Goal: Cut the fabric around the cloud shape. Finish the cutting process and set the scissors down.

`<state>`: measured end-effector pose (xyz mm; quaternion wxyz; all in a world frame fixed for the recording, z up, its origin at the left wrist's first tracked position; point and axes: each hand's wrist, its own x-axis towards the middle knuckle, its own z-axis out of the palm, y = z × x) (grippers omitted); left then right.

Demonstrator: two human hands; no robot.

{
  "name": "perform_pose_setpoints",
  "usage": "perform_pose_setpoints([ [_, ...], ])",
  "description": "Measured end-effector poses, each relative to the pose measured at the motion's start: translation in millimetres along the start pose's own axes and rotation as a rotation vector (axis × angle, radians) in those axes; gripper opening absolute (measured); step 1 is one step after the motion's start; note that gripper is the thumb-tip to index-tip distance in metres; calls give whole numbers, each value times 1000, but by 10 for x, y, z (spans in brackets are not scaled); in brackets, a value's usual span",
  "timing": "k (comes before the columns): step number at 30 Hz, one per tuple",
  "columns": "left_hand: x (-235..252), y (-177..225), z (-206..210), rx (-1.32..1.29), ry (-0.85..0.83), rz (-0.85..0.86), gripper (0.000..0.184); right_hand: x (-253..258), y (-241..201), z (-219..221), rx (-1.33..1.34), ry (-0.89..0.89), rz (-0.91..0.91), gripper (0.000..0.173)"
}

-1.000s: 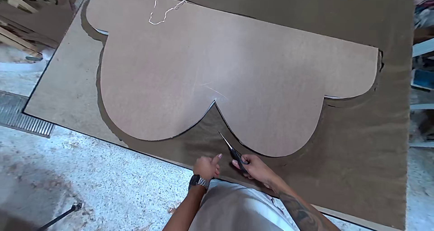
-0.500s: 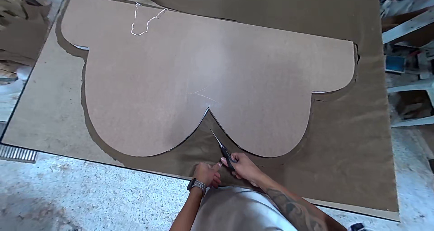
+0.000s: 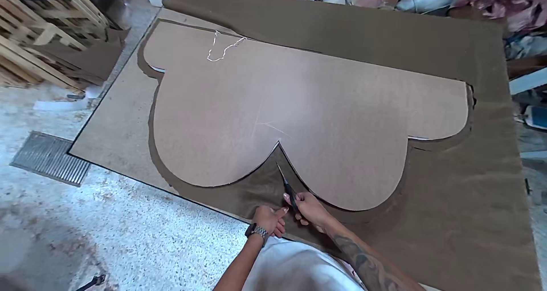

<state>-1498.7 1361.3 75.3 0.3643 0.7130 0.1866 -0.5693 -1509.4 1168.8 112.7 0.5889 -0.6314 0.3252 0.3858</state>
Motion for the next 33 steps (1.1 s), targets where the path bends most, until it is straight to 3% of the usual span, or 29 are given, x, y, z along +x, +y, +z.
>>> perform_pose_setpoints([
  [3, -106, -131, 12, 13, 172, 71, 61, 15, 42, -14, 34, 4, -12, 52],
  [6, -338, -396, -218, -99, 560, 139, 46, -61, 198, -42, 94, -88, 23, 57],
  [10, -594, -958, -1068, -214, 939, 194, 37, -404, 706, -56, 143, -174, -14, 64],
  [14, -581, -1447, -2113, -255, 1114, 168, 45, -716, 1058, 54, 30, -2, -34, 60],
  [16, -450, -1544, -2573, -206, 1092, 200, 47, -799, 1119, 213, 80, 101, -20, 57],
  [19, -336, -1510, -3023, -29, 910, 221, 46, -873, 1184, 727, 288, 287, 8, 57],
  [21, -370, -1464, -3167, 20, 754, 220, 46, -912, 1137, 1213, 400, 370, 21, 60],
  [26, -350, -1380, -3411, -60, 440, 273, 36, -1007, 970, 2481, 543, 364, -49, 55],
  [31, -259, -1311, -3575, -204, 211, 269, 36, -968, 969, 3154, 734, 436, -102, 56],
  [33, -286, -1249, -3663, -48, 212, 357, 33, -781, 934, 3281, 736, 467, -111, 55],
])
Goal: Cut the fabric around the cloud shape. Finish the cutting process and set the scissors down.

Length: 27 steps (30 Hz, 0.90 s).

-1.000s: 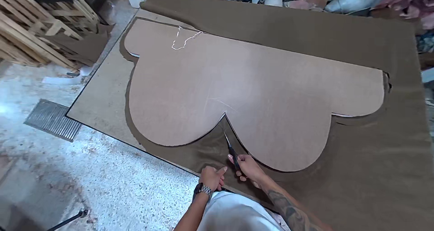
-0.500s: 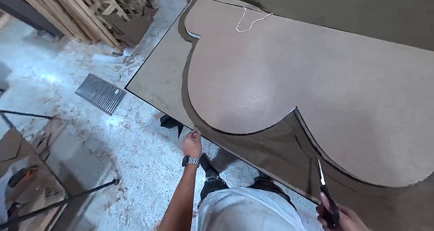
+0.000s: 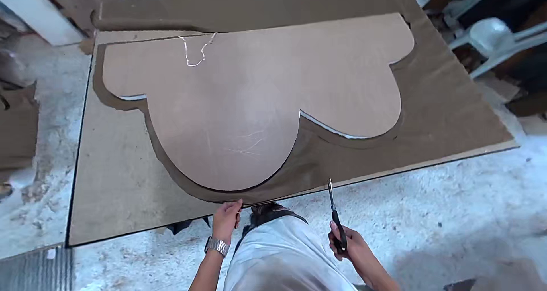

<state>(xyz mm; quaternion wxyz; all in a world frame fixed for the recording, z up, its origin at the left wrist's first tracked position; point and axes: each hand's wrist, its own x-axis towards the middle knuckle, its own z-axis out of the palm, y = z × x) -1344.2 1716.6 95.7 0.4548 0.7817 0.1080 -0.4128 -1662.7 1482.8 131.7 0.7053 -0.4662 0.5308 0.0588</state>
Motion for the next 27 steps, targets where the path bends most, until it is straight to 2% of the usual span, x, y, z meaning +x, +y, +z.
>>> perform_pose_setpoints([
  [3, -11, 95, -167, 629, -17, 353, 32, 222, 148, 382, -43, -28, 8, 54],
  [5, 80, 80, -224, 992, -34, 707, 30, 337, 173, 688, -72, -40, 1, 55],
  [6, 150, 63, -228, 1082, -60, 863, 29, 337, 157, 843, -84, -28, -6, 55],
  [8, 280, 81, -165, 1182, -129, 1037, 30, 265, 140, 1130, -79, 22, -28, 56],
  [14, 496, 258, -53, 1439, -338, 1241, 24, -68, 484, 2035, 61, 126, 0, 61],
  [19, 782, 284, -188, 1262, -474, 1532, 20, -137, 541, 2988, 314, 119, -33, 62],
  [23, 856, 377, -231, 1319, -642, 1477, 24, 200, 419, 3489, 539, 202, -79, 61],
  [27, 869, 436, -193, 1357, -671, 1454, 26, 554, 310, 3602, 597, 372, -118, 56],
])
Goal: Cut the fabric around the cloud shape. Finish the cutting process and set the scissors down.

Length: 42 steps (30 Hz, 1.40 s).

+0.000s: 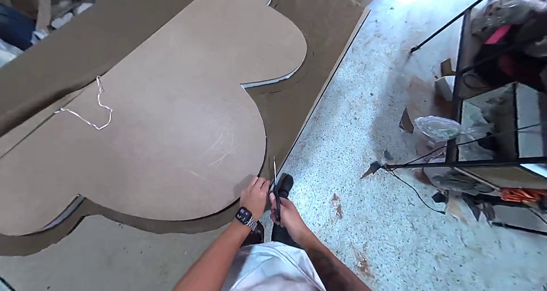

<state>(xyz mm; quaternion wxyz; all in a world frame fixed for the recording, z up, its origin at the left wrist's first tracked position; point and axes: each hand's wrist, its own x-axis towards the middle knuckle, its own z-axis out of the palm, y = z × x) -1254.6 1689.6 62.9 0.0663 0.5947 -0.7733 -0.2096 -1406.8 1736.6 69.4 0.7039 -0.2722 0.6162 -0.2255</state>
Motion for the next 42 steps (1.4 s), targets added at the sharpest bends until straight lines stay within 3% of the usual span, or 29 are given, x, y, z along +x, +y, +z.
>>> perform_pose_setpoints([
  [6, 71, -23, -98, 62, -158, 25, 29, 59, 136, 169, -102, 130, 4, 52],
  [25, 17, -54, -100, -1, -191, 25, 38, 77, 63, 283, 47, 193, 19, 48],
  [29, -110, -90, -10, -28, -178, 56, 39, 112, 7, 245, 27, 186, 13, 51],
  [33, -228, -196, 43, -139, -282, 117, 55, 71, -22, 283, 110, 187, 19, 49],
  [37, -364, -325, 175, -50, -298, 248, 66, 155, -126, 270, 141, 173, 18, 40],
  [42, -431, -377, 182, -104, -321, 256, 60, 119, -168, 234, 62, 219, 52, 46],
])
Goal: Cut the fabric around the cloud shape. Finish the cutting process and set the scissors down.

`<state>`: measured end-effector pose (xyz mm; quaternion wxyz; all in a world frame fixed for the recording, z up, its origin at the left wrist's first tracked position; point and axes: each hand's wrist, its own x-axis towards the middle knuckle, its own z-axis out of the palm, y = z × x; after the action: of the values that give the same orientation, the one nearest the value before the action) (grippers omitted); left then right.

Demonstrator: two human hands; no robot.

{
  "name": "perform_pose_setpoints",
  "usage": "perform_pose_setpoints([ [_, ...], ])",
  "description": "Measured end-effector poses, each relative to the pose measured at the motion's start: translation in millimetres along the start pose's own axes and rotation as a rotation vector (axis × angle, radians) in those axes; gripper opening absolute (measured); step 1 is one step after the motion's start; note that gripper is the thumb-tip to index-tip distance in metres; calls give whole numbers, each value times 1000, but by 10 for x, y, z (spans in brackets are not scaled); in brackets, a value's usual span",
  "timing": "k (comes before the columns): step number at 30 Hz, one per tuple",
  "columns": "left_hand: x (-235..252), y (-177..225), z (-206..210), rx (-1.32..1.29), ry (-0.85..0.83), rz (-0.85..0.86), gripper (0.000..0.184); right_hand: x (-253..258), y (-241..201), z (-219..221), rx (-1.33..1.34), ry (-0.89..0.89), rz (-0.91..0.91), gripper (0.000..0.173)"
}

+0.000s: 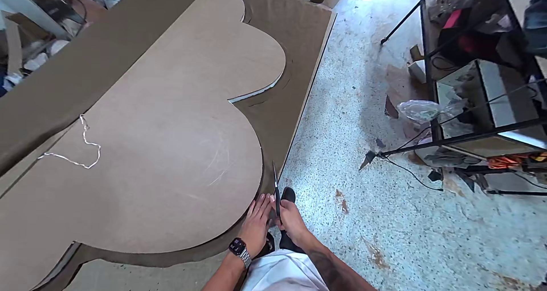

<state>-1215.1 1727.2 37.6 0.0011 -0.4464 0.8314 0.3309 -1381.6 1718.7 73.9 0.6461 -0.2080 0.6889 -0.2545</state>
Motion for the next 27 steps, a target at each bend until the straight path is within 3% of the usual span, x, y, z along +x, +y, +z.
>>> perform_pose_setpoints([
  [14, 7, -28, 6, -114, 60, 7, 49, 178, -458, -204, -35, -57, 86, 50],
  [27, 102, 177, -7, -103, 178, -127, 39, 297, -775, -329, -99, -157, 115, 57],
])
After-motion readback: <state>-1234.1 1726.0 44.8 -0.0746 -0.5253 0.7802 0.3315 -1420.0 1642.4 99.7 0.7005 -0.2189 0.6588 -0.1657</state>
